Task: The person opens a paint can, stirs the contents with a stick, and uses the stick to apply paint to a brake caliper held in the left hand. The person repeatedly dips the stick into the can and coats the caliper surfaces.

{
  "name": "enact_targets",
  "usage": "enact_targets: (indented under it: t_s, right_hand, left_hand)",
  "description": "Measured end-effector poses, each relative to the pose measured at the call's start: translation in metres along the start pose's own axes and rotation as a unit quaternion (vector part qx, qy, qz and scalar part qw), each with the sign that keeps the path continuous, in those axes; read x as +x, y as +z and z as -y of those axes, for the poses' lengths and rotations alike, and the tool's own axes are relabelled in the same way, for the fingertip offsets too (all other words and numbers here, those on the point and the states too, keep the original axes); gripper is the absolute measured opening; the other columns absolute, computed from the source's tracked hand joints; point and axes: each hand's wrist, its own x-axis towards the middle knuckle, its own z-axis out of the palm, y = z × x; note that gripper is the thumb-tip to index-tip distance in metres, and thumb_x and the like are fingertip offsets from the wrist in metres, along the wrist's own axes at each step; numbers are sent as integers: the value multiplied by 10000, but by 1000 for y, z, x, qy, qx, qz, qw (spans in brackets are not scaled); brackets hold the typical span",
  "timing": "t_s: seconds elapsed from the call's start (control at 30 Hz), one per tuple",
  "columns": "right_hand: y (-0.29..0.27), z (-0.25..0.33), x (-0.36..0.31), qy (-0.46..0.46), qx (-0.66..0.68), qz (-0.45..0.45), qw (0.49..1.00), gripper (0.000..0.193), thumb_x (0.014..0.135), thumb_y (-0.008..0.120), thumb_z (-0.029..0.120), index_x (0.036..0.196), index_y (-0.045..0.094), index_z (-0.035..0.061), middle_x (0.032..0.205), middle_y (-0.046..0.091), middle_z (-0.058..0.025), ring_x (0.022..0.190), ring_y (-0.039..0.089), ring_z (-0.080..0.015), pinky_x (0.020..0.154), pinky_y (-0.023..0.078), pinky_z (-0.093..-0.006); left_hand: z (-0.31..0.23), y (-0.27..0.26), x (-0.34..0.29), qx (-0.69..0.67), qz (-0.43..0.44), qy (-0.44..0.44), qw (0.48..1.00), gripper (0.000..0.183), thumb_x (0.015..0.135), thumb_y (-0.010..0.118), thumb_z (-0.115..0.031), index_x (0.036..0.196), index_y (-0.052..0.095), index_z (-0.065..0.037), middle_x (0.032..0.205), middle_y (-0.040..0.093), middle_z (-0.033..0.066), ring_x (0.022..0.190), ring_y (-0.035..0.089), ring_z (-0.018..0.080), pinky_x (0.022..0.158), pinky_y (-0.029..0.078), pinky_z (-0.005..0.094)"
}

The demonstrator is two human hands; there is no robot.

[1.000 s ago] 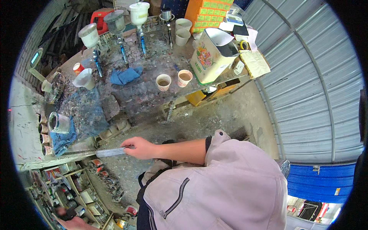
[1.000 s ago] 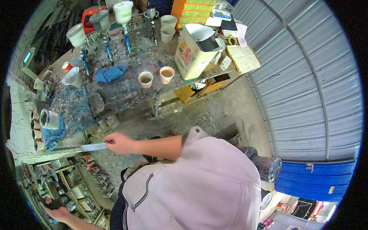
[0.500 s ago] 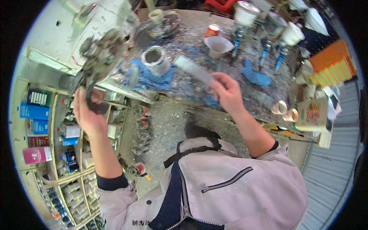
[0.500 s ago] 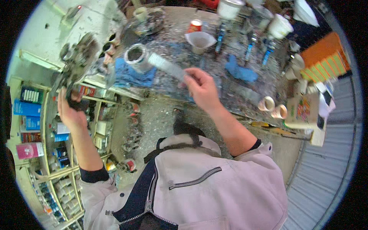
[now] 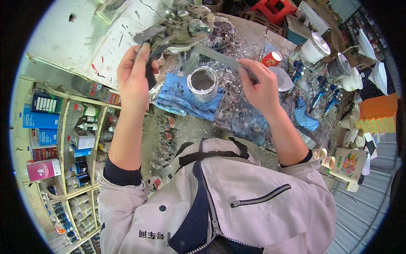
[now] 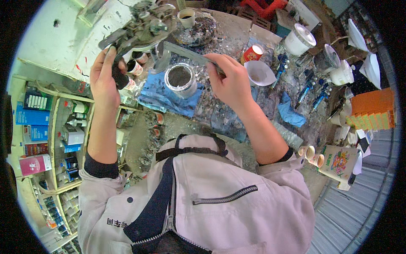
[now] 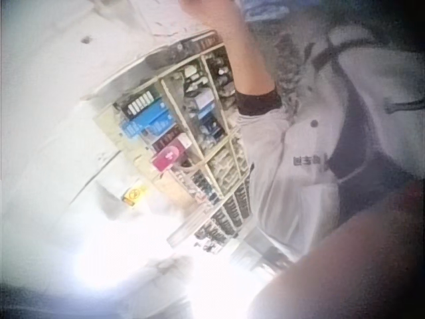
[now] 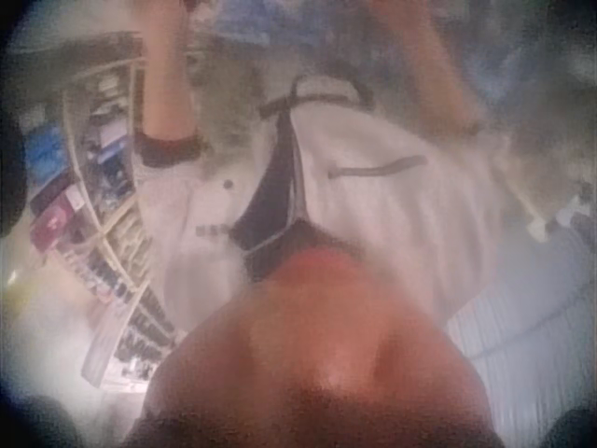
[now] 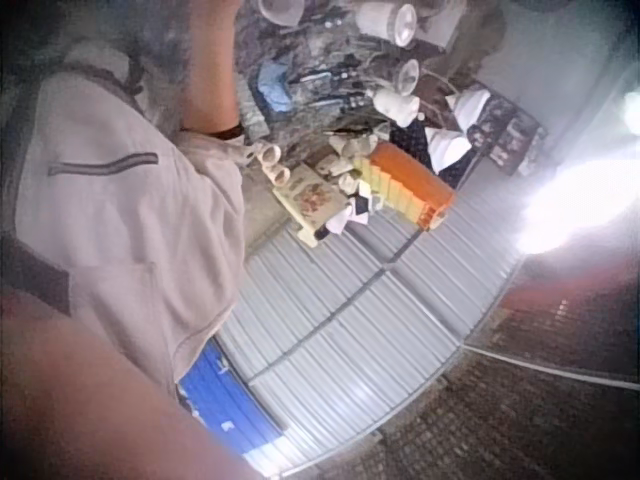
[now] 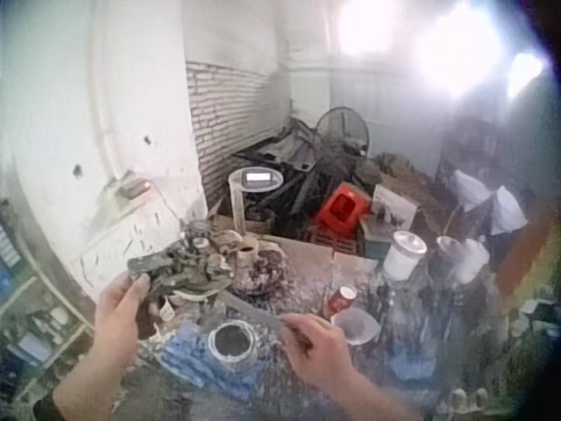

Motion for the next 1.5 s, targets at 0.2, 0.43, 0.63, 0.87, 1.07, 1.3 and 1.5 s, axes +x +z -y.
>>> enact_targets:
  t_s: [0.2,0.43,0.63,0.87,1.07,1.3,1.5]
  right_hand:
    - [10,5,-2,44,-57,-7,997,188,928,689,28,1111,733,39,943,725,-131,714,694,-288,637,553,-365]
    - [19,2,-7,49,-124,-42,990,189,929,693,25,1112,729,47,911,709,-124,645,657,-268,588,527,-346]
    - [22,7,-11,72,-138,-64,986,195,932,693,16,1120,731,55,891,706,-114,624,645,-237,576,519,-334]
    - [22,10,-12,63,-172,-57,981,206,923,691,-1,1119,729,51,867,701,-104,604,635,-237,569,513,-336]
    - [29,6,-15,94,-164,-53,981,192,916,690,4,1104,729,23,905,716,-144,661,669,-293,607,541,-349]
    - [26,0,-20,246,-55,-41,967,239,935,699,63,1158,739,-12,994,769,-167,774,716,-189,672,568,-304]
    - [26,-2,-26,272,-35,-39,961,250,954,685,92,1172,742,-15,930,775,-132,762,690,-127,648,556,-290]
  left_hand:
    - [23,14,20,-39,78,-10,996,200,1083,612,-231,1020,676,-52,783,649,-17,680,545,51,629,428,221]
    - [37,22,38,-26,146,5,989,240,1093,599,-234,999,666,-24,784,647,-7,699,541,58,643,423,228]
    - [37,27,48,-51,181,3,982,241,1096,594,-230,981,657,-29,774,641,-6,694,531,54,640,416,224]
    - [38,27,59,-49,204,-1,978,235,1097,594,-231,990,653,-30,777,645,-8,700,537,52,644,422,223]
    - [38,28,61,-51,216,14,975,249,1098,595,-239,982,652,-25,779,650,-5,711,545,49,655,432,228]
    - [36,28,61,-46,229,15,972,244,1095,599,-234,984,656,-24,777,656,-7,703,546,47,647,432,224]
    - [43,34,57,-57,220,37,973,232,1094,600,-228,1004,663,-23,774,662,-7,702,554,47,642,431,217]
